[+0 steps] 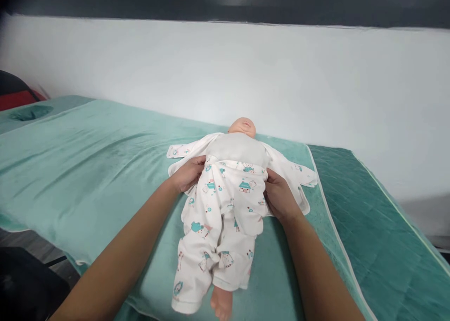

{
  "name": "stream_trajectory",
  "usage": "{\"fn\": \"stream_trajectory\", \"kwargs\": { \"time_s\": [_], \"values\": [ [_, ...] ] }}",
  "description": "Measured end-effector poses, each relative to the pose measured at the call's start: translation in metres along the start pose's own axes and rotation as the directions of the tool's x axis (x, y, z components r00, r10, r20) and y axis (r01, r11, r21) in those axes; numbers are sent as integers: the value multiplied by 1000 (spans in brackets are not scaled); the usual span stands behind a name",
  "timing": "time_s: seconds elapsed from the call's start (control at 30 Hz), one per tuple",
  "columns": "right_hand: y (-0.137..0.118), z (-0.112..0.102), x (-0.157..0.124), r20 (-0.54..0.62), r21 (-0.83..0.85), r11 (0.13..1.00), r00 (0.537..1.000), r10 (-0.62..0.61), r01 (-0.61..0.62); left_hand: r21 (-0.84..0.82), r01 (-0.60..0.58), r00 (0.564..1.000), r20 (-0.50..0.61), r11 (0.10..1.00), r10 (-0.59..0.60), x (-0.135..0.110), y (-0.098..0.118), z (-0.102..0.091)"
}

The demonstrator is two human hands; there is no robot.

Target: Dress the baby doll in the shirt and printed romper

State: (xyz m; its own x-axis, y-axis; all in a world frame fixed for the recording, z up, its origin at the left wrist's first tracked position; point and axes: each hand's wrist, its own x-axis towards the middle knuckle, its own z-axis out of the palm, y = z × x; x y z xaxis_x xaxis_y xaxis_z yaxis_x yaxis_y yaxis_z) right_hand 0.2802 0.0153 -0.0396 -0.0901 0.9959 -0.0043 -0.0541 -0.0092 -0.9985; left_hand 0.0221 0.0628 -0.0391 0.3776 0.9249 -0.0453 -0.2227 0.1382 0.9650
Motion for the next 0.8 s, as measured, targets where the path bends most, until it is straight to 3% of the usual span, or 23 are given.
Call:
{"fn": "stream_trajectory", "kwargs": {
  "time_s": [0.23,0.5,0.6,0.7,0.8],
  "values": [
    [1,1,1,-32,-87,994,997,-76,73,191,-94,994,-36,977,102,-5,2,8],
    [5,-1,5,-190,-384,919,967,-170,86,580,-156,941,-159,799,299,-5,-5,12],
    [7,-3,6,-195,-488,870,963,-186,70,682,-160,899,-199,714,391,-6,-8,11],
    [9,-4,7,-259,-459,885,943,-211,72,706,-196,821,-262,681,508,-11,-8,13],
    [8,-4,7,-331,-414,894,887,-322,170,743,-324,737,-191,586,649,-17,-4,16]
  ]
}}
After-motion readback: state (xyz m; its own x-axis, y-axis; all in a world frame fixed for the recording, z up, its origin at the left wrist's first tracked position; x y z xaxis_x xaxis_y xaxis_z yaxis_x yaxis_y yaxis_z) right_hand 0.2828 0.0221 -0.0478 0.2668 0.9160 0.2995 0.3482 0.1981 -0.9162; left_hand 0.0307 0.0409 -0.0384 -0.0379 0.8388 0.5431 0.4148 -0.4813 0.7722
